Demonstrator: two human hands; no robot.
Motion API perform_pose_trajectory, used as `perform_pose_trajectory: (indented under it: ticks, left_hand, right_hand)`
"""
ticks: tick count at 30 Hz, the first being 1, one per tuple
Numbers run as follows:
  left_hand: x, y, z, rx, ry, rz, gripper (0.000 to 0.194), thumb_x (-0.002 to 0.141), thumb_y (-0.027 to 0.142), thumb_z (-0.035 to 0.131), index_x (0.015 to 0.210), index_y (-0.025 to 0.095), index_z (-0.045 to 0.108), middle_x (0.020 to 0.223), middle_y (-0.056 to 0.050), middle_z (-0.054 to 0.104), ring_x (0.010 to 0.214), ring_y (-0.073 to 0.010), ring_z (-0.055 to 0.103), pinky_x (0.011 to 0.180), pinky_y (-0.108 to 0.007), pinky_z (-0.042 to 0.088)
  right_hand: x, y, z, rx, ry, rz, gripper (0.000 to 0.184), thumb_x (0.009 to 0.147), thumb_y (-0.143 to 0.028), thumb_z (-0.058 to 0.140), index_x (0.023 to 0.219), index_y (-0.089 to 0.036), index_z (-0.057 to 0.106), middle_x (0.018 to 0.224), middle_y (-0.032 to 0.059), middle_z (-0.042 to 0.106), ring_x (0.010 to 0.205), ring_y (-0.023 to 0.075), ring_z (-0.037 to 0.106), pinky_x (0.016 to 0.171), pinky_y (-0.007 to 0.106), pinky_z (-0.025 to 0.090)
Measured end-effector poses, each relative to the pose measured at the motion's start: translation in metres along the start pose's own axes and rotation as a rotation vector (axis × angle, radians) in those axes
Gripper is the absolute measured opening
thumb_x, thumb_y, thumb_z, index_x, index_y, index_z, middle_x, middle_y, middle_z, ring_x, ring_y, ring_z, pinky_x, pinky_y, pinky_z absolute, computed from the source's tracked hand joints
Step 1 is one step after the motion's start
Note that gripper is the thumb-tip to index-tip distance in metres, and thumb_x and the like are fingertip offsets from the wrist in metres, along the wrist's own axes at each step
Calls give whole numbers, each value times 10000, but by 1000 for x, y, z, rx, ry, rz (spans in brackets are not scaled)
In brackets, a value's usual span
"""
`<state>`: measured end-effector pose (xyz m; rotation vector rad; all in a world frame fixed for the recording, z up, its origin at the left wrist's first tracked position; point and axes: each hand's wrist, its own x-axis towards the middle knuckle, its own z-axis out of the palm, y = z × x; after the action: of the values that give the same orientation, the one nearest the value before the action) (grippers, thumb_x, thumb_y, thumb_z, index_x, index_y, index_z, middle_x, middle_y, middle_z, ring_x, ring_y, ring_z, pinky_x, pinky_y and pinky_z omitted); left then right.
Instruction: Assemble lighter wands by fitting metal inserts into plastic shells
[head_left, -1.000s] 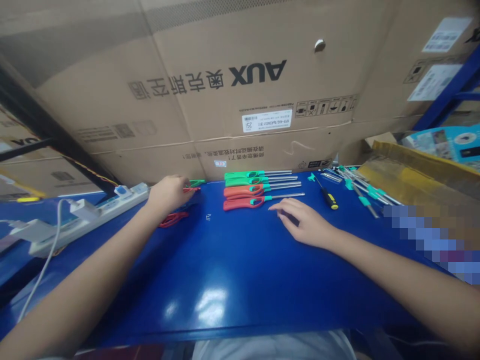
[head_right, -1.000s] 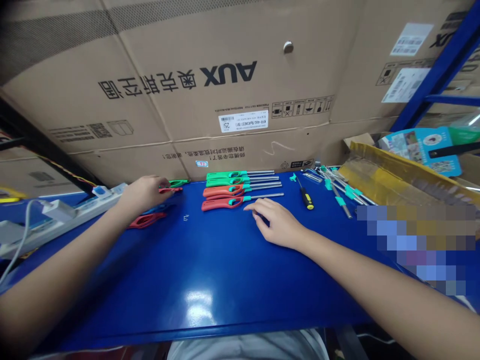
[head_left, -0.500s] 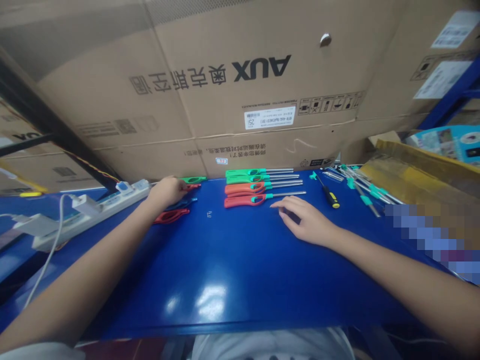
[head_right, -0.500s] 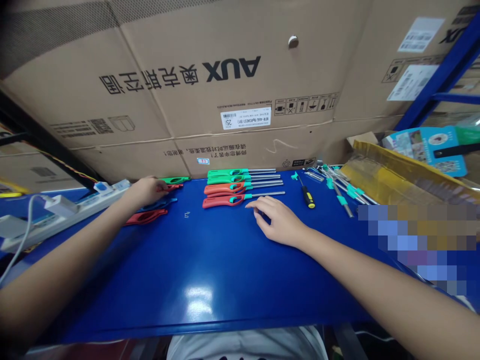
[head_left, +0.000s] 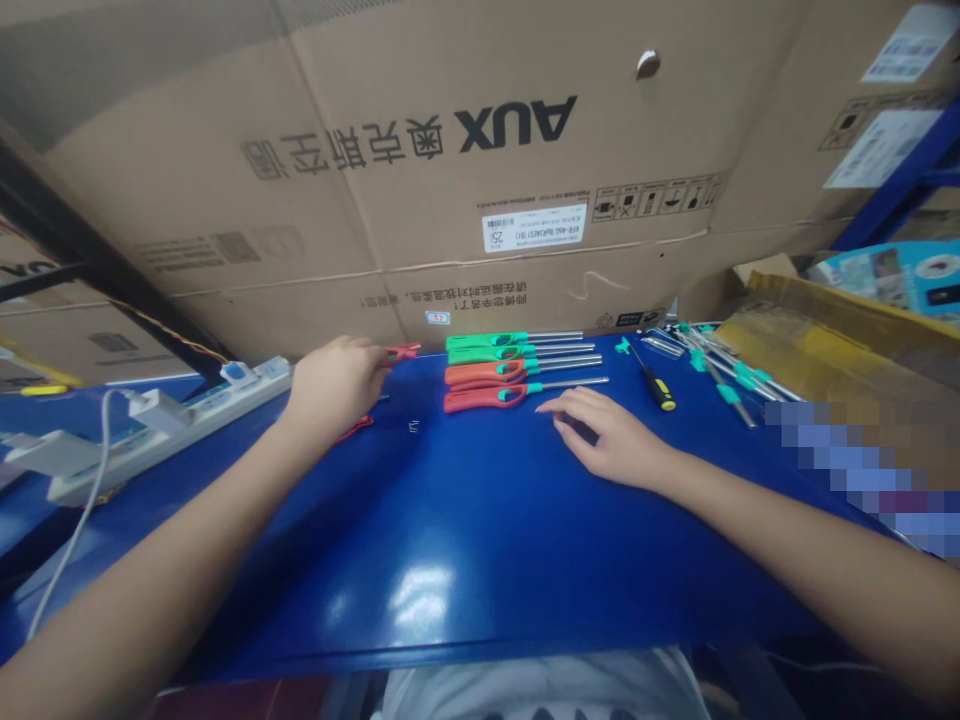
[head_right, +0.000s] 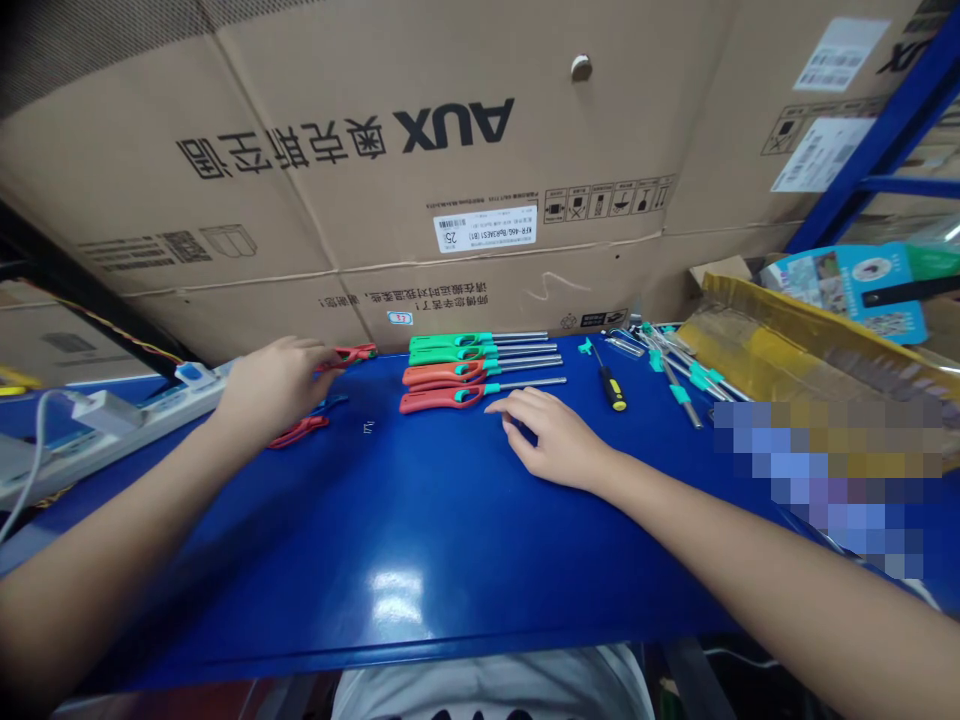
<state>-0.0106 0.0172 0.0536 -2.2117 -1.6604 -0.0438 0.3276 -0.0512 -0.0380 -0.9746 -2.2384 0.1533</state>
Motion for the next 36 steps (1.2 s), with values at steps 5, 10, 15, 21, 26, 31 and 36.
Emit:
perform_pose_trajectory:
  ticks: [5,10,15,21,26,31,36]
  left_hand:
    - [-33,48,-16,-70,113,272,260,954,219,485,984,176,739,1037,-115,748,1003,-302,657,799,-390,503]
    - [-61,90,-15,-188,117,529,196,929,137,519,946,170,711,938,-95,735,895,-260,652,730,-367,509]
    - [-70,117,-1,-294,71,648,172,954,154,534,924,165,703,881,-81,719,830,-238,637,660,-359,487]
    - [-63,133,16,-447,77,702,199,998,234,532,962,176,719,916,-73,720,863,-240,583,727,-368,478]
    - [-56,128,23,-673,44,707,178,984,277,597,1112,211,702,1043,-68,705,980,-233,578,866,-369,485]
    - [-55,108,29,-799,-9,568,540,905,320,712,1403,222,526,1317,-116,603,1211,-275,547,1053,-449,461]
    - [-59,88,41,-877,-64,439,499,889,335,710,1355,225,569,1305,-115,623,1219,-279,574,1065,-459,483]
  right_hand:
    - [1,-4,-3,11,2,-28,283,959,-152,501,1209,-215,619,995,87,703,940,230,657,830,399,556]
    - [1,-8,-5,34,-38,-51,264,994,-193,497,1234,-208,607,1068,92,709,988,232,641,887,413,531]
    - [0,-12,-8,132,-147,-79,320,971,-335,617,1271,-224,595,1113,89,690,1015,222,625,918,396,523]
    - [2,-13,-9,170,-331,-90,302,928,-308,679,1207,-205,625,1010,64,676,942,204,619,864,355,510]
    - [2,-6,-15,173,-369,-26,274,923,-297,680,1183,-213,657,969,47,668,864,177,622,801,312,512]
    - [1,1,-22,150,-412,-11,251,952,-309,647,1182,-218,687,1053,68,669,925,186,638,839,324,514]
    - [2,5,-27,115,-451,36,264,955,-348,648,1185,-224,689,1066,67,665,908,186,643,805,311,515]
